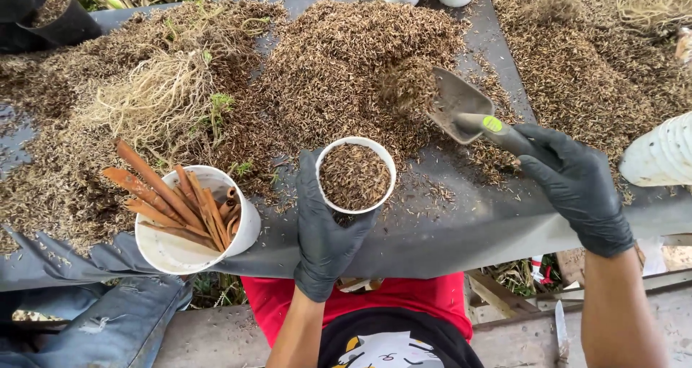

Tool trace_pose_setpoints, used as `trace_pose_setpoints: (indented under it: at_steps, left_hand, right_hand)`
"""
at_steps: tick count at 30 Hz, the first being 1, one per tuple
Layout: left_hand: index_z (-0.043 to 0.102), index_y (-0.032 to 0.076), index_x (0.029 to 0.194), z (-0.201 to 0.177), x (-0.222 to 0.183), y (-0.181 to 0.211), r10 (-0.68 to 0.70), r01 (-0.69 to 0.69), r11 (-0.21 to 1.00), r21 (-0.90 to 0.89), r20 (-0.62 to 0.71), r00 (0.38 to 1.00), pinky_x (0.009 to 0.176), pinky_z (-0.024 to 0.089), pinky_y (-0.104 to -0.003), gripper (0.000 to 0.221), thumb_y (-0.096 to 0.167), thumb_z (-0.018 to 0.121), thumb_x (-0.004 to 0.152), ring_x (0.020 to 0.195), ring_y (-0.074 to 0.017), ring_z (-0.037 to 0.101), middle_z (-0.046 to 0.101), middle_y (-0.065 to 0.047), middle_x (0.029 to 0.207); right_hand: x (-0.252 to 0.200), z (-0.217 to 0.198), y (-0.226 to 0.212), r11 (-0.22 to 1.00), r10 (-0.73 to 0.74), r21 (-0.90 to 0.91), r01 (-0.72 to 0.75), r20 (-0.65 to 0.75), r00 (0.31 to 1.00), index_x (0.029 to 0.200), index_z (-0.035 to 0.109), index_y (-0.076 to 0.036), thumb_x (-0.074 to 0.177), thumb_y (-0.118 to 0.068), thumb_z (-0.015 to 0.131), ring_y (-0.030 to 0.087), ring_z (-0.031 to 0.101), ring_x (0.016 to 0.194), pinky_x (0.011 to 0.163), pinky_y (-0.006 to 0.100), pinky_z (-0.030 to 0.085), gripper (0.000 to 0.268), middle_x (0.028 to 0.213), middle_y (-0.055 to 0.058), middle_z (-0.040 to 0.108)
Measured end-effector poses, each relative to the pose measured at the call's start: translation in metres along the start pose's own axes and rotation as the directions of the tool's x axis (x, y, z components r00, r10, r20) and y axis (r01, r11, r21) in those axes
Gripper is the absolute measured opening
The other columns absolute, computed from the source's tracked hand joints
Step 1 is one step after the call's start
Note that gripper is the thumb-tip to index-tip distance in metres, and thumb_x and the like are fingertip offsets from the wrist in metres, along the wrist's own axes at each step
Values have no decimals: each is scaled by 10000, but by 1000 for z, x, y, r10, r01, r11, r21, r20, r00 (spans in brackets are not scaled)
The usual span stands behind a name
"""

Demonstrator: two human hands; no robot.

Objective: Filling a small plastic cup with soil using a hand trowel and planting a wooden cutting.

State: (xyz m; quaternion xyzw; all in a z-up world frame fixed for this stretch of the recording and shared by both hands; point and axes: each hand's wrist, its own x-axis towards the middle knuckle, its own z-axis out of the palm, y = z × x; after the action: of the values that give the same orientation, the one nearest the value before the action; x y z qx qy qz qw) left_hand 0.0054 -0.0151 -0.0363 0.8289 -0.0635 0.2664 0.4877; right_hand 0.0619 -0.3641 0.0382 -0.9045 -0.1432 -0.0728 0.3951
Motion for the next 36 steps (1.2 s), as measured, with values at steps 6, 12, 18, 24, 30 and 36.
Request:
trace_pose_setpoints:
  at_steps: [6,12,18,24,30,36]
  left_hand:
    - [66,60,1644,20,18,10,64,-68,994,87,48,997,1299,290,-542,1219,410,891,817,1566,-454,334,266,-251,1697]
    - [32,76,1645,41,37,23,50,-63,990,130,101,994,1224,396,-556,1290,381,940,780,1510,-485,371,272,-234,1698]
    - [33,128,1663,58,47,31,120,-123,992,33,80,990,1235,433,-513,1280,254,955,785,1509,-431,409,300,-247,1640]
    - [74,173,1679,64,48,36,187,-186,982,-22,54,981,1319,350,-487,1267,88,940,758,1535,-400,400,301,-221,1613]
    - [78,152,1674,71,46,34,166,-162,984,-75,53,985,1333,330,-461,1290,43,947,726,1543,-378,384,280,-192,1616]
    - [39,168,1677,90,42,22,97,-90,988,-122,56,994,1262,394,-517,1263,229,905,759,1457,-412,427,271,-233,1558]
  right_hand:
    - [-13,-34,-3,989,-32,-144,25,-44,999,1414,630,16,905,36,749,195,667,1097,985,316,528,524,1304,150,703]
    - [-20,-64,-28,947,-149,-288,142,-5,989,1438,637,18,945,-23,726,229,667,1062,934,345,521,504,1228,136,720]
    - [-25,-72,-28,652,-333,-703,286,74,940,1488,663,-223,988,-280,777,244,690,1078,916,416,523,515,1256,6,749]
    - [-31,-70,-24,560,-437,-767,314,48,898,1452,712,-217,1054,-175,844,249,744,1181,1063,442,431,422,1277,-2,758]
    - [-41,-71,-5,669,-417,-699,254,-70,906,1515,678,-110,1084,-66,871,346,690,1193,1114,509,426,475,1310,135,727]
    - [-50,-64,-4,569,-341,-810,144,-74,937,1519,737,-173,1077,-253,833,347,675,1056,991,479,531,460,1278,96,745]
